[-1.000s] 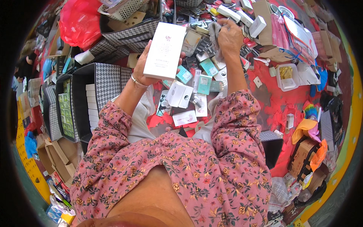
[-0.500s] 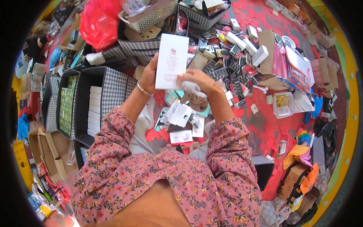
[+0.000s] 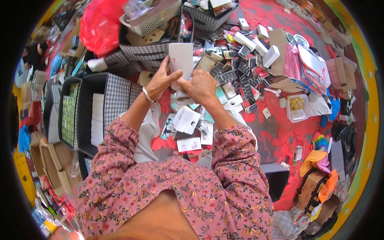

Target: The person picks up individual white boxes from a large pile on the floor, wipes each box with a cloth, and places them into a storage bin.

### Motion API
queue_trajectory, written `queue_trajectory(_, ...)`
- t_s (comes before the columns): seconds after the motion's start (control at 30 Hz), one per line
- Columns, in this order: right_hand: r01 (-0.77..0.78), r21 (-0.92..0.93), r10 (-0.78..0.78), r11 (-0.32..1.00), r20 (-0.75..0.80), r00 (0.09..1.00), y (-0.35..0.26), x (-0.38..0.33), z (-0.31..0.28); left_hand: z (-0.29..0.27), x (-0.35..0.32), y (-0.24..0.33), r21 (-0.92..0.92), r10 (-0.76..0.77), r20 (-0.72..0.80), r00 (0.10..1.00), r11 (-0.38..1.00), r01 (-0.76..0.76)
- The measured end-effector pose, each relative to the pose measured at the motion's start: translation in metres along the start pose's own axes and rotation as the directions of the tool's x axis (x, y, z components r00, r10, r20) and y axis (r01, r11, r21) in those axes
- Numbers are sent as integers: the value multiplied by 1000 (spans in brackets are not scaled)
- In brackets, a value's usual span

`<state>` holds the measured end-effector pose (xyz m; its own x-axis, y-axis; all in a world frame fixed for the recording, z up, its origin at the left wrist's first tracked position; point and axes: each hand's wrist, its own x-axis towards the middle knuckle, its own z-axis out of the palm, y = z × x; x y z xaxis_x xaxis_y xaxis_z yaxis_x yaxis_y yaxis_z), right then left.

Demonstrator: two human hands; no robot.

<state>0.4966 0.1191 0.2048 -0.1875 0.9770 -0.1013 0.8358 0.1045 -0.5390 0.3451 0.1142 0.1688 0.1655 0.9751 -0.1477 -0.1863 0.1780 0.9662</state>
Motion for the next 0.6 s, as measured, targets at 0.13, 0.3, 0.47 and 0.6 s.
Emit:
queue_trajectory(0.13,91,-203,-78,975,70,995,-18,-7,9,-13,4,-30,367,195,-80,977,918,-153)
queue_trajectory(0.3,241,72,-243,968,22,970,-32,-16,7,-32,-12,0,89,92,-360,929,994,-64)
queue_trajectory(0.47,229,202,-238,952,21,971,-29,-12,-6,-105,-75,89,-223,90,-514,853,946,-234)
queue_trajectory(0.6,231,224,-248,947,53,967,-23,-11,-5,-212,-143,97,-163,121,-646,754,943,-291)
